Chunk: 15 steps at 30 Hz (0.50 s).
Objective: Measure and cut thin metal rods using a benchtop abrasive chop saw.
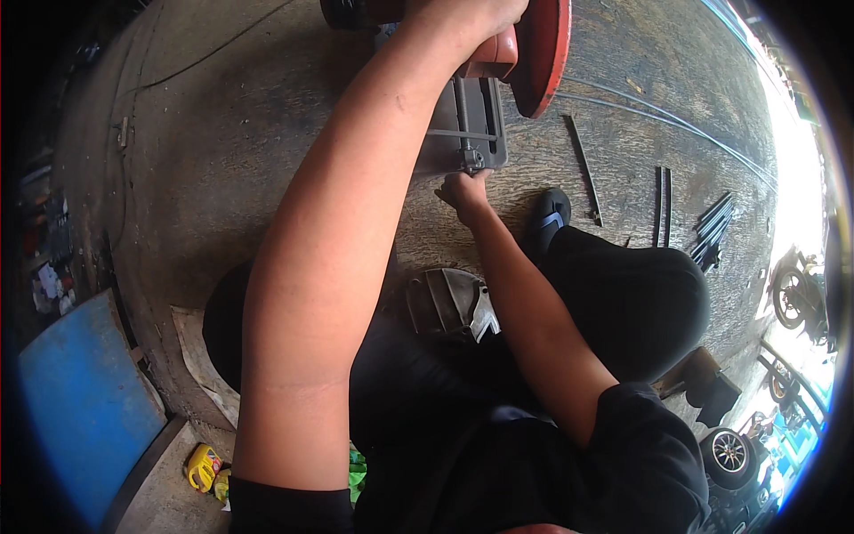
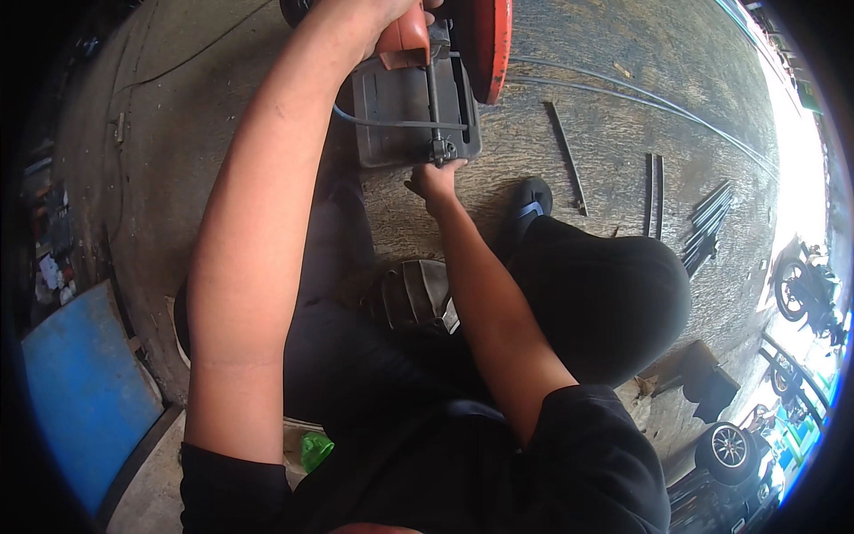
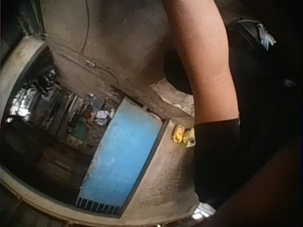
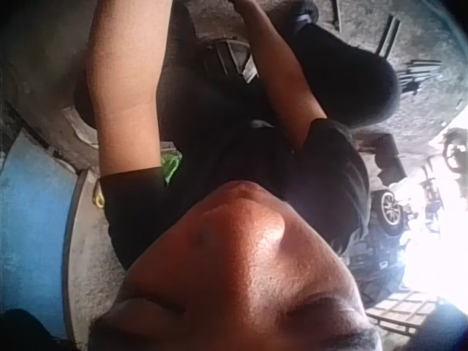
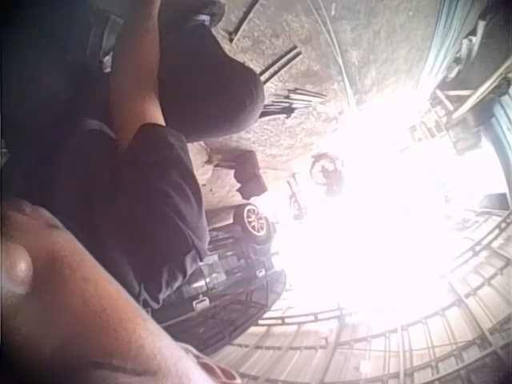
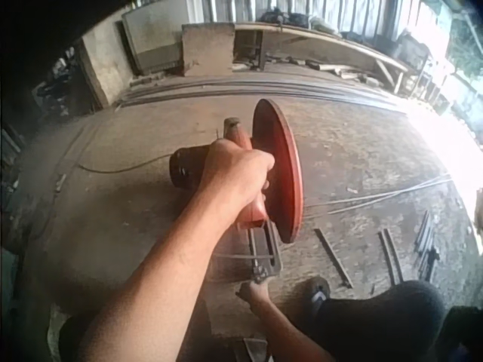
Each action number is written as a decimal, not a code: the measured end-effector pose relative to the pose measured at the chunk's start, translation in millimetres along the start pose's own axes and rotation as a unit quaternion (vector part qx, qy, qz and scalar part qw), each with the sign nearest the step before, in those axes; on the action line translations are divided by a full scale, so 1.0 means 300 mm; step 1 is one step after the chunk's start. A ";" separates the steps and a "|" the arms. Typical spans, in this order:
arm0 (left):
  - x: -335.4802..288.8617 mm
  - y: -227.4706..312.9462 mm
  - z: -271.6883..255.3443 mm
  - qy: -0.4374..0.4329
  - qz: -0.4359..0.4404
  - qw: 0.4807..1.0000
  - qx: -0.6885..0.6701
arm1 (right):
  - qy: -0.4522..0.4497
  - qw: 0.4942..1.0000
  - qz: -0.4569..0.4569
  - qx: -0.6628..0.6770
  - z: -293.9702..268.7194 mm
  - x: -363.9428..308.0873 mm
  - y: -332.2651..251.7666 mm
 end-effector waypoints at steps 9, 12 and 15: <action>-0.002 -0.008 0.000 0.007 -0.006 0.999 0.046 | 0.227 0.936 0.249 0.105 0.013 0.046 0.127; -0.003 0.004 -0.002 0.017 0.008 1.000 0.020 | 0.158 0.953 0.242 0.095 -0.008 0.055 0.125; 0.009 -0.004 -0.002 0.017 -0.031 0.997 0.064 | 0.072 0.963 0.259 0.032 0.004 0.012 0.074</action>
Point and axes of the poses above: each hand's wrist, its own x-axis towards the middle knuckle, its own z-axis out of the palm, y = z × x, the point moved 7 cm from there along x, towards the middle knuckle, and after that the axes turned 11 degrees about x, right-handed, at the moved point
